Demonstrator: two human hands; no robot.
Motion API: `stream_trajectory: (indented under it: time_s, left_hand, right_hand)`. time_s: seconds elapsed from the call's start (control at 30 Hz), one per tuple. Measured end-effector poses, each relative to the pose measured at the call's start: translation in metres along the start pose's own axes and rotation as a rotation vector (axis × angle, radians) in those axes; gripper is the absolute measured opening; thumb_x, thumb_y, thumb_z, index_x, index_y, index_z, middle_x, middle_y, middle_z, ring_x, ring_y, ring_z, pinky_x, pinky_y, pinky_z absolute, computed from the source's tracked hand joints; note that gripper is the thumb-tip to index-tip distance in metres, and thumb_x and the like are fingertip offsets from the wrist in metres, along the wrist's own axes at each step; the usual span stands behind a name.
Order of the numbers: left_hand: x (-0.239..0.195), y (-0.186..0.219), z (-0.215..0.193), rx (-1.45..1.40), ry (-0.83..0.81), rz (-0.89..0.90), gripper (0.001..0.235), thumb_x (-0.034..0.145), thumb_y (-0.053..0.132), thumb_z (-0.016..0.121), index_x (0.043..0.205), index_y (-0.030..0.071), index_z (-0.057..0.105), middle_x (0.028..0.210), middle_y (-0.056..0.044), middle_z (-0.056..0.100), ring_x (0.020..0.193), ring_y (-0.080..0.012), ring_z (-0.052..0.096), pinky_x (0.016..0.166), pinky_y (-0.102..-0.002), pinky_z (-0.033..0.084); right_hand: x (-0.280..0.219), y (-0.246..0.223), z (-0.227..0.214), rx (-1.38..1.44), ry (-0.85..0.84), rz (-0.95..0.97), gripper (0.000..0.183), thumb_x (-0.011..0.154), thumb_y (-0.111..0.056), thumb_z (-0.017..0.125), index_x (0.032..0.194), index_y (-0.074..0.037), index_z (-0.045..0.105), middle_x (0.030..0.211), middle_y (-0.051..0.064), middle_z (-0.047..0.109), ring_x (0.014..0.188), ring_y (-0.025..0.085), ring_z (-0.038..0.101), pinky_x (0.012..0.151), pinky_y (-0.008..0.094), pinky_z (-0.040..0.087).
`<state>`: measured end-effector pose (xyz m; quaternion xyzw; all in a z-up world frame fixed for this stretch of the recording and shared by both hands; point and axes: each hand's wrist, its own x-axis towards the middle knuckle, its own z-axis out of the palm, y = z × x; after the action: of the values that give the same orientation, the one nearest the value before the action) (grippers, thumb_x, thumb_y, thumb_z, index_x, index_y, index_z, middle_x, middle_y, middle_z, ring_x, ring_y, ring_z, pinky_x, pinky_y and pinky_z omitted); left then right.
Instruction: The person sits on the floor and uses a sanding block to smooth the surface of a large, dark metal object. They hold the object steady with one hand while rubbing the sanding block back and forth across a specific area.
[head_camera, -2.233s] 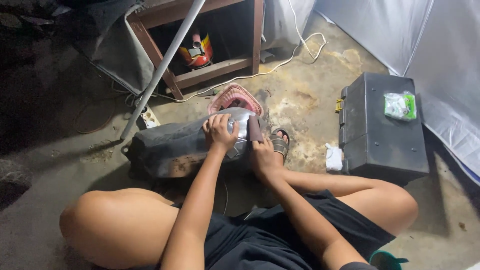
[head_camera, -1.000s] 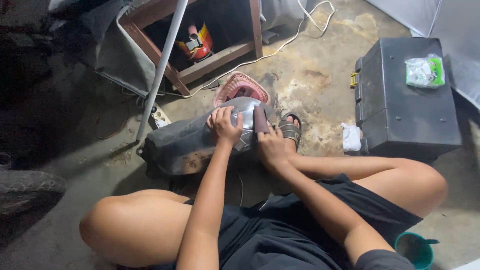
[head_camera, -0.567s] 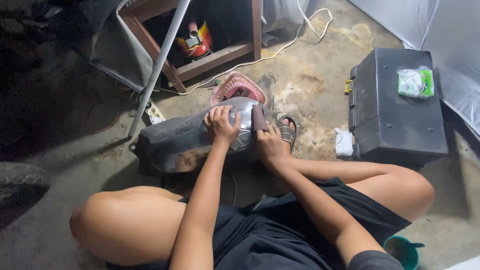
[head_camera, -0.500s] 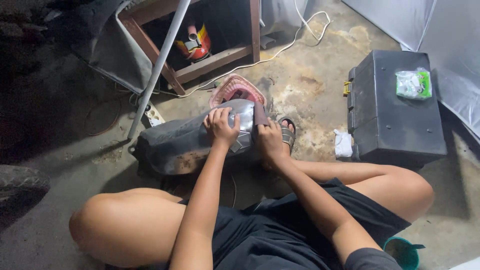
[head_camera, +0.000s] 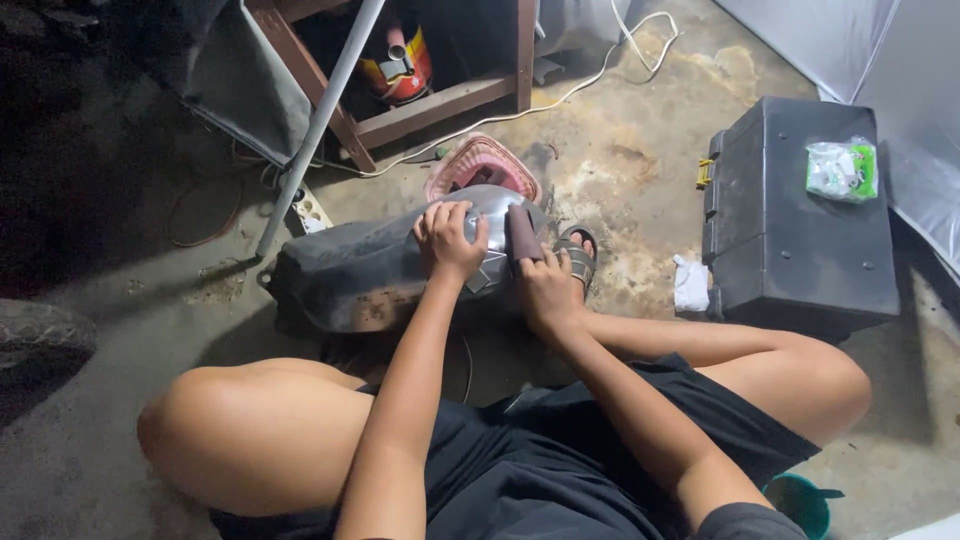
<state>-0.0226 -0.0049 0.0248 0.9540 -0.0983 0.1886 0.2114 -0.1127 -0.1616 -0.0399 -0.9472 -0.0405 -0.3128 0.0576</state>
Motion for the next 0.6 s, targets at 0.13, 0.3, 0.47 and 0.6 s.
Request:
stream_trajectory:
  time_s: [0.13,0.3,0.47,0.6]
  left_hand:
    - [-0.001,-0.002,0.002,0.011,0.005,0.017,0.046,0.086,0.053,0.058,0.12,0.024,0.069,0.117,-0.003,0.067,0.129,-0.0269,0.055,0.112,-0.053,0.035]
    - [0.001,-0.001,0.005,0.003,0.026,0.012,0.045,0.086,0.053,0.058,0.118,0.024,0.069,0.116,-0.003,0.067,0.128,-0.0264,0.055,0.112,-0.053,0.034]
    - [0.001,0.0,0.001,-0.018,0.018,0.007,0.045,0.084,0.051,0.059,0.118,0.023,0.07,0.116,-0.003,0.067,0.128,-0.0269,0.055,0.113,-0.054,0.034]
    - [-0.002,0.001,-0.001,-0.017,-0.001,-0.002,0.046,0.085,0.052,0.059,0.119,0.023,0.069,0.117,-0.004,0.066,0.128,-0.0273,0.055,0.113,-0.055,0.033]
  right_hand:
    - [0.004,0.014,0.017,-0.043,-0.086,0.006,0.012,0.085,-0.029,0.064,0.095,-0.023,0.064,0.088,0.005,0.075,0.126,0.025,0.064,0.11,0.051,0.038]
    - [0.003,0.009,0.02,0.049,-0.08,0.002,0.012,0.082,-0.024,0.068,0.09,-0.017,0.064,0.08,0.009,0.074,0.113,0.029,0.069,0.106,0.048,0.044]
    - [0.004,0.012,0.003,0.035,-0.081,-0.043,0.015,0.079,-0.027,0.07,0.091,-0.019,0.065,0.082,0.008,0.074,0.121,0.024,0.065,0.115,0.044,0.039]
    - [0.01,0.021,0.024,0.111,-0.056,-0.037,0.014,0.079,-0.022,0.069,0.087,-0.012,0.063,0.079,0.015,0.072,0.116,0.033,0.067,0.108,0.048,0.044]
